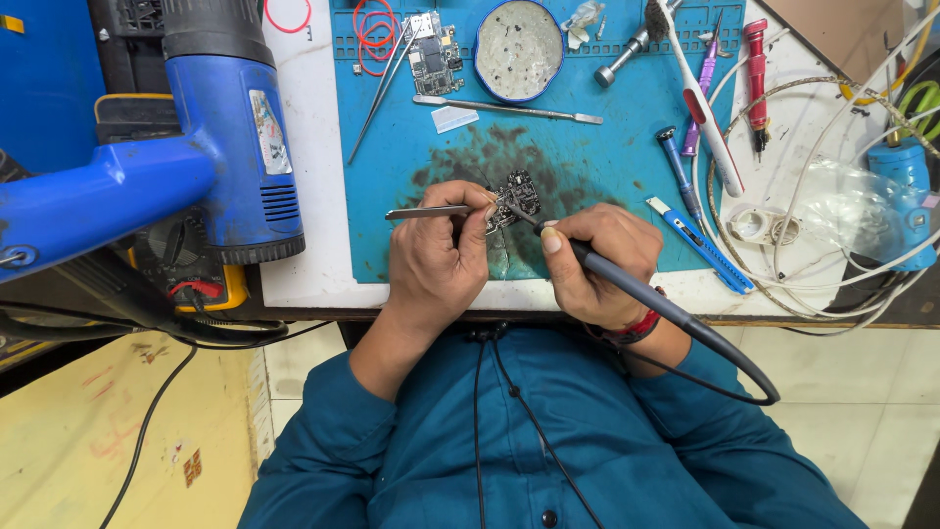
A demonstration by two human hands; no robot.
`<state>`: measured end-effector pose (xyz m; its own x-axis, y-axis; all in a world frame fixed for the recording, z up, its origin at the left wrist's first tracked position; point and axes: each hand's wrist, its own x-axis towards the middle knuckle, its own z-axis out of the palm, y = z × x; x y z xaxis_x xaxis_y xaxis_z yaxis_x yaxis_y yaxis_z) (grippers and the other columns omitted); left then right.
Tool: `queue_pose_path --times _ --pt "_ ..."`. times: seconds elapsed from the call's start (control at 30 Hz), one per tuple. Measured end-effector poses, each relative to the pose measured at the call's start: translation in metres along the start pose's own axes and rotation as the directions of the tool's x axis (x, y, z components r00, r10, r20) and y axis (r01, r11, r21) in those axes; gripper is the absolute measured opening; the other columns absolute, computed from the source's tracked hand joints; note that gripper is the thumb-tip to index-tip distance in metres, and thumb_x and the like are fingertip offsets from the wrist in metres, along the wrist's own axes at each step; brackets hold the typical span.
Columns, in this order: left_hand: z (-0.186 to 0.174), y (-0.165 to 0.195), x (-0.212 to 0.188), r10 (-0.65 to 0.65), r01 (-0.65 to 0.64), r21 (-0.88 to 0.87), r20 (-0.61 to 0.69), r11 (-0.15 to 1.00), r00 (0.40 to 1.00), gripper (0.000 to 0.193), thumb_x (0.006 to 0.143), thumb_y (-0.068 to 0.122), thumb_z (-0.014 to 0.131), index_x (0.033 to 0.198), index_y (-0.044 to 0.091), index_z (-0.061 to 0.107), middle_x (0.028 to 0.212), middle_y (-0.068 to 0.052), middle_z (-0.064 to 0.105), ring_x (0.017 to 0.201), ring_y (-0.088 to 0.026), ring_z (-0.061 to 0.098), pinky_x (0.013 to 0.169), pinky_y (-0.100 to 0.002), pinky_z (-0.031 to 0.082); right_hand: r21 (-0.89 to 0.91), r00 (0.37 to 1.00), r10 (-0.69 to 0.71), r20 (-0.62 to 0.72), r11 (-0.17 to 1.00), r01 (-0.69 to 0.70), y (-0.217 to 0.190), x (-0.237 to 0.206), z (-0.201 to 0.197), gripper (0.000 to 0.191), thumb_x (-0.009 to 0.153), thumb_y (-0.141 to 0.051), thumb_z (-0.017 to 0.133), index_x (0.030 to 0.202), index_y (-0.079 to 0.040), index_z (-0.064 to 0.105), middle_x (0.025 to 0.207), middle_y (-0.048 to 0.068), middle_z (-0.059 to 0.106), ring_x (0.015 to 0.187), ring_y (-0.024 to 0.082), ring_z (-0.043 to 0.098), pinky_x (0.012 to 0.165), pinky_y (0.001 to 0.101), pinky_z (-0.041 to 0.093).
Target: The person uses a soldering iron and tweezers to apply solder to several points on a small circuit board. The board is held steady with tweezers while the soldering iron is applied to specific components. The person works methodically across different areas of the board.
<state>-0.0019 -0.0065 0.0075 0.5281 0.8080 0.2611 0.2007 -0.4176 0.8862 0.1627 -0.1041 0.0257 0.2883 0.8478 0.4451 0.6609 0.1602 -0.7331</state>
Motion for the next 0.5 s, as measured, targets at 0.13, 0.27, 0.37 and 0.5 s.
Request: queue_pose_path --times 0.13,0.27,0.37,0.5 --pt "0.0004 0.0004 0.0 -0.02 0.02 0.003 0.001 1.0 1.0 0.014 0.101 0.002 0.068 0.11 0.006 0.057 0.105 -0.006 0.072 0.074 -0.018 0.071 0.067 -0.031 0.056 0.005 1.0 0.014 0.001 1.0 -0.014 0.0001 0.0003 0.0004 0.013 0.093 0.0 0.073 0.087 -0.002 0.062 0.075 0.012 0.067 0.061 0.025 0.062 0.059 0.0339 0.046" --pt "-0.0002 0.0003 -0.0001 -0.015 0.015 0.015 0.005 1.0 1.0 0.014 0.102 0.003 0.068 0.11 0.006 0.057 0.105 -0.006 0.072 0.075 -0.019 0.071 0.067 -0.031 0.056 0.007 1.0 0.007 -0.007 1.0 -0.007 -0.0005 0.0005 0.001 0.013 0.094 -0.001 0.073 0.087 -0.002 0.062 0.075 0.012 0.067 0.061 0.025 0.063 0.06 0.0339 0.046" --pt "0.0003 0.0001 0.0001 -0.005 0.005 0.015 0.004 1.0 1.0 0.014 0.102 0.003 0.068 0.11 0.006 0.057 0.106 -0.006 0.072 0.076 -0.019 0.071 0.067 -0.031 0.056 0.009 1.0 0.01 -0.005 1.0 -0.01 -0.0011 0.0003 -0.0001 0.013 0.094 -0.001 0.073 0.087 -0.002 0.062 0.075 0.012 0.067 0.062 0.025 0.063 0.06 0.034 0.047" --pt "-0.0003 0.0002 -0.0006 -0.019 0.019 0.02 0.009 1.0 1.0 0.014 0.102 0.003 0.068 0.109 0.006 0.057 0.105 -0.006 0.072 0.075 -0.019 0.071 0.066 -0.032 0.056 0.005 1.0 0.015 0.006 1.0 -0.015 -0.0013 0.0006 -0.0003 0.013 0.094 -0.001 0.073 0.087 -0.002 0.062 0.074 0.012 0.067 0.061 0.024 0.062 0.059 0.0339 0.046"
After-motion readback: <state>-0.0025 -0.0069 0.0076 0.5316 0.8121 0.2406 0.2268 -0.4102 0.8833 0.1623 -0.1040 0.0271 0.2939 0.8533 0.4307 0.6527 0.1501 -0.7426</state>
